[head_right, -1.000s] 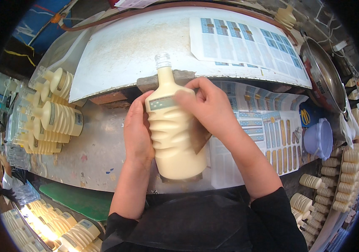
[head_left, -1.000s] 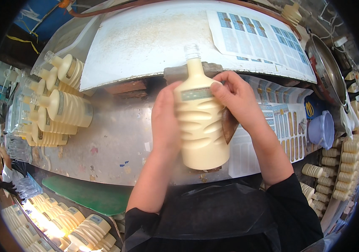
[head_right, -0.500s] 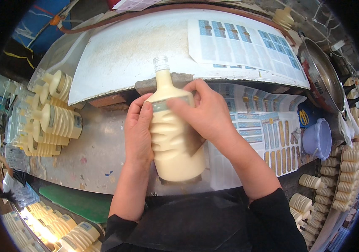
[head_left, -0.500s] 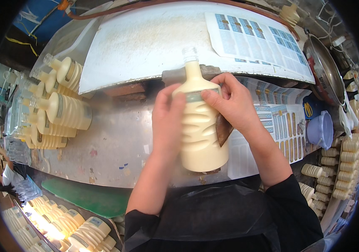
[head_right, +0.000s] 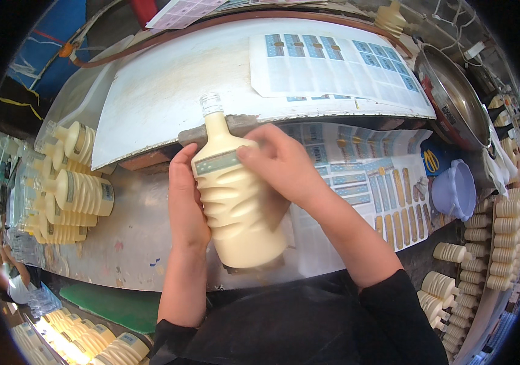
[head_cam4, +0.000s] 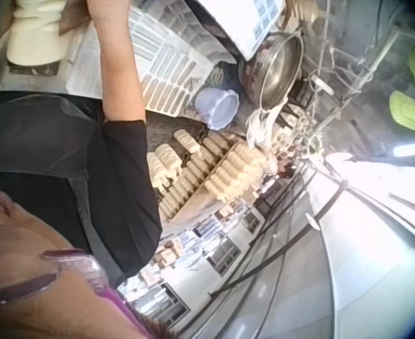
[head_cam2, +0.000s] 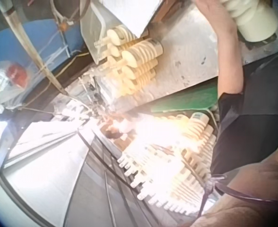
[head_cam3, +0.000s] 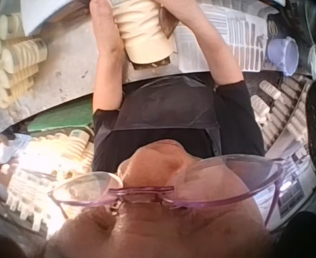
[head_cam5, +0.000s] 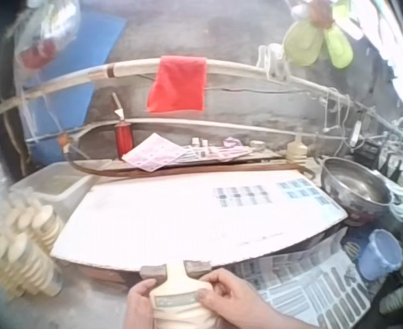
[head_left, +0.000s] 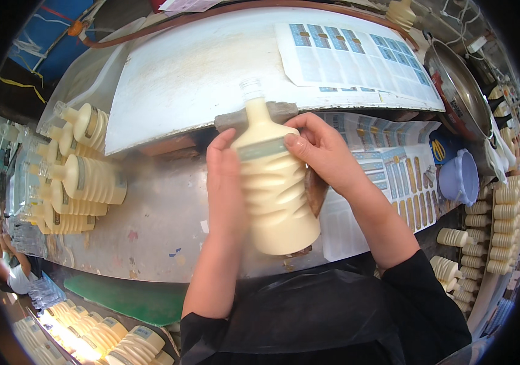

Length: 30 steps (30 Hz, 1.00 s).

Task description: The person repeatedly applies adhesive labels to the neck and body of cream-colored plastic bottles. They pick up each bottle, smooth the label onto the surface, and place the finished bottle aside. The process is repeated for multiple bottles in a continuous sequence.

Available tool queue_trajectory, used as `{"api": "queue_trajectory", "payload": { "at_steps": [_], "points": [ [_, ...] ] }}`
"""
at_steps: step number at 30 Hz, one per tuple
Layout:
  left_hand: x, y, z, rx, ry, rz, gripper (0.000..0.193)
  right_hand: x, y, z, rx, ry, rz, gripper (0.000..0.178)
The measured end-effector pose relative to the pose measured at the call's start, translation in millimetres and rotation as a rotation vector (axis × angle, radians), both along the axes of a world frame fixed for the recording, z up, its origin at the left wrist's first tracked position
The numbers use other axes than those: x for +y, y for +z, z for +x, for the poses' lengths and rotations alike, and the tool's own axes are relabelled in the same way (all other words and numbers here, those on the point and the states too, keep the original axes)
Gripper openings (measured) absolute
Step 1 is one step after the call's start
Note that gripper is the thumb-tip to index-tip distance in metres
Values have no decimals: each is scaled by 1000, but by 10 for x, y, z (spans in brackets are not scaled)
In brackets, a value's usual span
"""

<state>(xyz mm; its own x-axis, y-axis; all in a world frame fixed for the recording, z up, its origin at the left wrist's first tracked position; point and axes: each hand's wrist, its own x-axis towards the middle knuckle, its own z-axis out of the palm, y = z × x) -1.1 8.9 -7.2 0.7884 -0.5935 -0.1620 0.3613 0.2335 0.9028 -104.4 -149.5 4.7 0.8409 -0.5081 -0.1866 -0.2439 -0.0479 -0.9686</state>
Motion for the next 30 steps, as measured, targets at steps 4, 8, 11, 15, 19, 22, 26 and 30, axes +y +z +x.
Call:
{"api": "queue_trajectory", "payload": {
  "at_steps": [4, 8, 11, 15, 19, 22, 26, 30],
  "points": [
    [18, 20, 22, -200, -88, 166, 52, -73, 29, -25, -137, -25, 284, 32],
    [-54, 143, 25, -169, -79, 189, 52, 53, 139, 59, -8, -113, -94, 33],
    [-134, 227, 5, -178, -100, 335, 52, 83, 123, 90, 68, -155, -247, 39],
    [-124, 227, -5, -182, -103, 323, 53, 79, 190, 62, 113, -116, -196, 49],
    [-126, 219, -5, -168, -102, 309, 53, 104, 158, 61, 71, -152, -200, 39],
    [-127, 143, 7, -185, -84, 289, 52, 83, 199, 69, 143, -130, -181, 50],
    [-113, 116, 22, -186, -90, 266, 48, 69, 195, 58, 153, -99, -193, 51],
    [-100, 63, 40, -165, -87, 234, 45, 5, -77, 63, -173, -107, 56, 31]
  ]
}}
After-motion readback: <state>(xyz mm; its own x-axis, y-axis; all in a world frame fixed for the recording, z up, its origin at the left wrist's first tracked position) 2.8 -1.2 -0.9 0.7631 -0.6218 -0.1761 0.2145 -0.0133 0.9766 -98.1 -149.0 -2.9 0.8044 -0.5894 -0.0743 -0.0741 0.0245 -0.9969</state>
